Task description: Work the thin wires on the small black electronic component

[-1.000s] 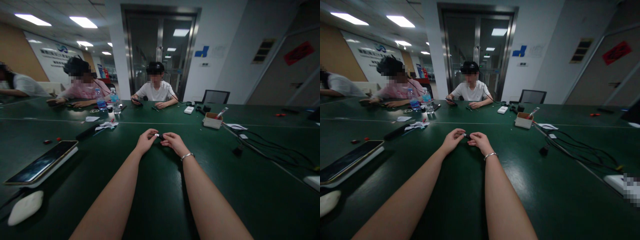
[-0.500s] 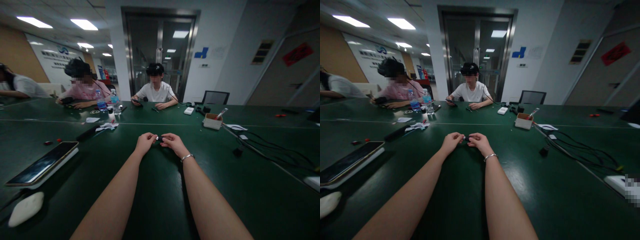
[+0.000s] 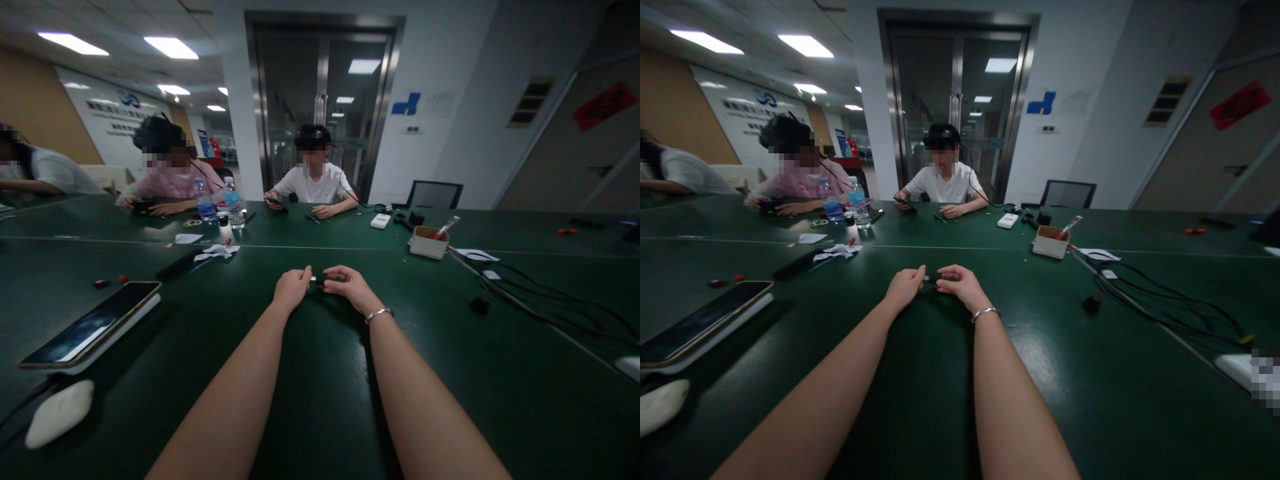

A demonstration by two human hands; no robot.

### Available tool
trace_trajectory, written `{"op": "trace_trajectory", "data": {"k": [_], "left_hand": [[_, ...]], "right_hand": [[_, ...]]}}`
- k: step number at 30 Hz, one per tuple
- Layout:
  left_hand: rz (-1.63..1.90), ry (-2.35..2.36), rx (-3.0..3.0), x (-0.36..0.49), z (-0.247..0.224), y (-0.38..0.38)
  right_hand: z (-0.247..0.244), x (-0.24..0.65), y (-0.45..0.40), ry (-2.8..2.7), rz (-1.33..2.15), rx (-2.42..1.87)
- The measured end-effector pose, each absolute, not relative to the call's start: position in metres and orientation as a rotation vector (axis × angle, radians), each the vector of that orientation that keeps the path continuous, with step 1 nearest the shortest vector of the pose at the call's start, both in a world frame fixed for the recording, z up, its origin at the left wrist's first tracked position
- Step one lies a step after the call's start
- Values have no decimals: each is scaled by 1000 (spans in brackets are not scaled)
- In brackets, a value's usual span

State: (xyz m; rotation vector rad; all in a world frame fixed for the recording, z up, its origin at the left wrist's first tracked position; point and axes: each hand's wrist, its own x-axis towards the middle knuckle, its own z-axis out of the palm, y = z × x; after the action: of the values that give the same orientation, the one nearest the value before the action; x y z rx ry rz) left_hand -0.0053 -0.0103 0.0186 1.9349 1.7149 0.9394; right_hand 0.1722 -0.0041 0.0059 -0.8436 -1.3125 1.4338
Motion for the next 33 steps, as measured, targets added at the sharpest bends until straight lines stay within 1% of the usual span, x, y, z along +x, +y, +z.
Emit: {"op": "trace_trajectory", "data": {"k": [4, 11, 17, 23, 29, 33], "left_hand": [[918, 1762, 1928, -3, 22, -12], [863, 1904, 1878, 2, 26, -10], [878, 1871, 1935, 2, 25, -13], [877, 1880, 2036, 1, 23, -16], [986, 1749, 2083, -1, 24, -18], [1228, 1546, 2068, -4, 18, -11]], "right_hand": [[6, 173, -4, -1328, 1430, -851], [4, 173, -1, -1405, 1292, -902], [7, 170, -4, -1275, 1412, -863], [12, 167, -6, -1232, 1425, -939], [13, 166, -6, -1154, 1405, -953], [13, 167, -7, -1112, 1389, -945]]}}
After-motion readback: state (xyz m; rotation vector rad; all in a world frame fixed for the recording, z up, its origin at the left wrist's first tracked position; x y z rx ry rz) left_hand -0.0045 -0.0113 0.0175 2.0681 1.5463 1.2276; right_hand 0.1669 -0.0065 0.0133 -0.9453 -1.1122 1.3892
